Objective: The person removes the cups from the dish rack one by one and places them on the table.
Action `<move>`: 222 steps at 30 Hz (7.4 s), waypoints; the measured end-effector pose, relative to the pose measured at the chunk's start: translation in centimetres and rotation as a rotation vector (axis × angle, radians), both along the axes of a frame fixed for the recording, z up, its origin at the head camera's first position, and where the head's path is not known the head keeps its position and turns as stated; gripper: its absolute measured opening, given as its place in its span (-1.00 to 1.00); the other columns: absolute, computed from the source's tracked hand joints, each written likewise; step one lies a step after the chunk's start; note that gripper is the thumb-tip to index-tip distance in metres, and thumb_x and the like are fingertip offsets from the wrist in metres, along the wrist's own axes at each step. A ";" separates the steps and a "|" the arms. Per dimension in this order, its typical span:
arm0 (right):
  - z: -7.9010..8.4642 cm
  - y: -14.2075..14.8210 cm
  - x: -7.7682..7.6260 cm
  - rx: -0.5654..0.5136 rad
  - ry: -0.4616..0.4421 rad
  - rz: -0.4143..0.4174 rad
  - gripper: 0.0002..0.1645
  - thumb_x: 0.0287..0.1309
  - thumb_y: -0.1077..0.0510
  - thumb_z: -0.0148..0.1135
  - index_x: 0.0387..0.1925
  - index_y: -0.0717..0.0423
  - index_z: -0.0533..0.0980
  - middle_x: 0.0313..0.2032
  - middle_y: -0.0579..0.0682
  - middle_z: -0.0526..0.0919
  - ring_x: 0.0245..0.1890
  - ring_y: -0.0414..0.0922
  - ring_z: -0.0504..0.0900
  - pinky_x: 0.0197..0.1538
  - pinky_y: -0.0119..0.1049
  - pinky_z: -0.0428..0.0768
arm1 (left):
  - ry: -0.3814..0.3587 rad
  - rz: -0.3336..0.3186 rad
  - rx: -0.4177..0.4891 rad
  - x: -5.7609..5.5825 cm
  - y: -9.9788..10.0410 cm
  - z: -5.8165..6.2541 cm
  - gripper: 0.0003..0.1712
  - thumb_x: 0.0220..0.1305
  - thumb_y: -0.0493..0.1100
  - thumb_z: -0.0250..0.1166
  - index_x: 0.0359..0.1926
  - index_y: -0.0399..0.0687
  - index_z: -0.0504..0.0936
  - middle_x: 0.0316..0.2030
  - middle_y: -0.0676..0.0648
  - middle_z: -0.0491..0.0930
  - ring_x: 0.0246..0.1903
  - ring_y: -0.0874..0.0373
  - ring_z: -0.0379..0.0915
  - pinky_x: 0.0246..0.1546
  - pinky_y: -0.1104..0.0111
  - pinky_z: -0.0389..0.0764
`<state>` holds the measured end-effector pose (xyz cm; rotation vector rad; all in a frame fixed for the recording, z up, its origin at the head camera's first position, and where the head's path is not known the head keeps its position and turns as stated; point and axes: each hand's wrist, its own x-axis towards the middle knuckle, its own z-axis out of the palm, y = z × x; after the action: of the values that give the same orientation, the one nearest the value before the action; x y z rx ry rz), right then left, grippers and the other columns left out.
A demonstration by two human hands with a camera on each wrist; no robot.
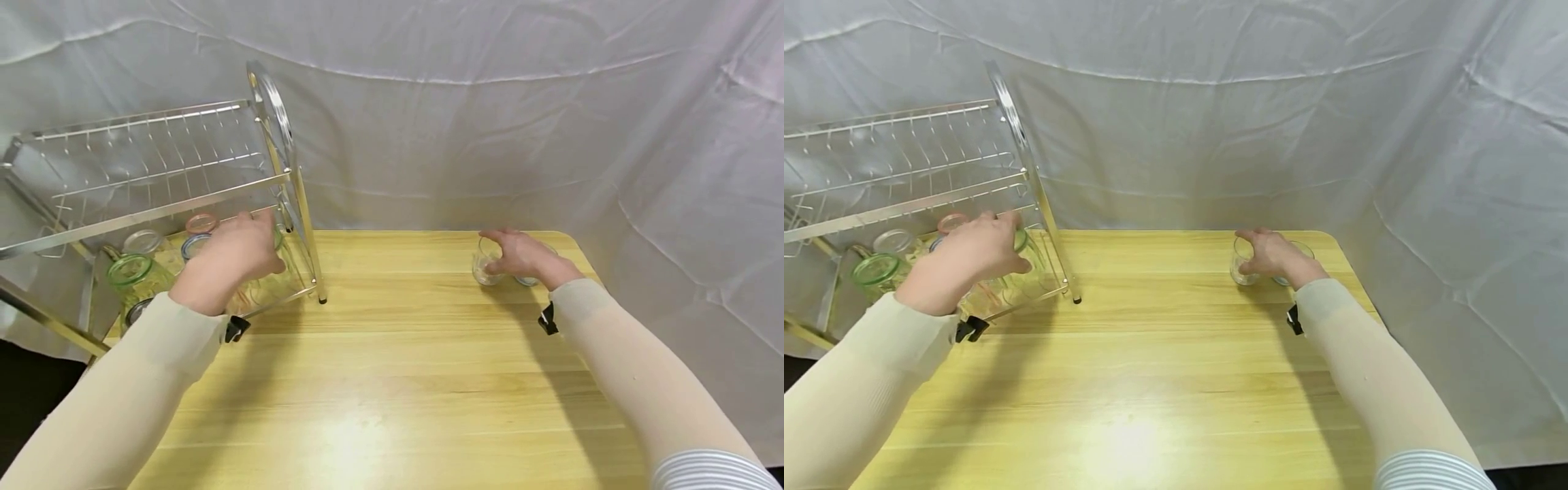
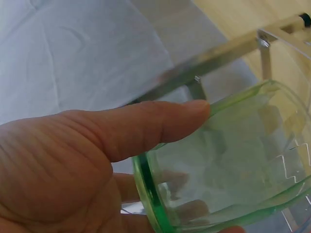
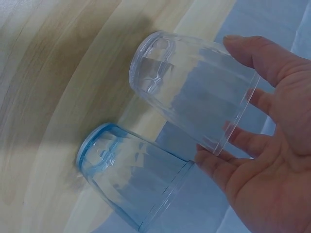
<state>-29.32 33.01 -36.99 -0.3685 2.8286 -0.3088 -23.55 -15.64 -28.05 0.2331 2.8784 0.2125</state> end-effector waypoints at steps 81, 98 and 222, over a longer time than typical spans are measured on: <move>-7.6 -12.1 12.1 -1.289 -0.290 -0.034 0.11 0.27 0.24 0.45 0.68 -0.12 0.04 0.55 0.22 0.21 0.34 0.14 0.56 0.17 -0.01 0.74 | -0.231 -0.039 1.224 6.2 11.4 -15.6 -0.12 0.20 -0.18 0.59 0.42 0.21 0.28 0.42 -0.02 0.30 0.21 -0.15 0.56 -0.04 0.18 0.76; -7.9 -12.5 12.2 -1.338 -0.218 -0.063 0.02 0.24 0.37 0.39 0.63 0.01 0.15 0.49 0.28 0.28 0.19 -0.06 0.64 0.07 -0.29 0.74 | -0.242 -0.048 1.266 6.1 11.4 -15.7 -0.12 0.22 -0.21 0.57 0.43 0.16 0.28 0.40 -0.08 0.30 0.15 -0.16 0.63 -0.01 0.17 0.77; 0.2 -8.0 -0.8 0.014 -0.011 0.112 0.05 0.30 -0.08 0.42 0.66 -0.05 0.12 0.62 0.32 0.11 0.60 0.36 0.12 0.55 0.36 0.22 | 0.293 0.088 0.483 7.1 2.5 -13.9 -0.60 0.44 -0.14 0.28 0.22 -0.16 0.63 0.26 -0.29 0.51 0.09 -0.19 0.54 0.07 -0.07 0.63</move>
<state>-30.09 25.04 -36.83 -0.5178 2.7850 -0.2673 -16.44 -13.18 -41.91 0.2388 3.0789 0.9668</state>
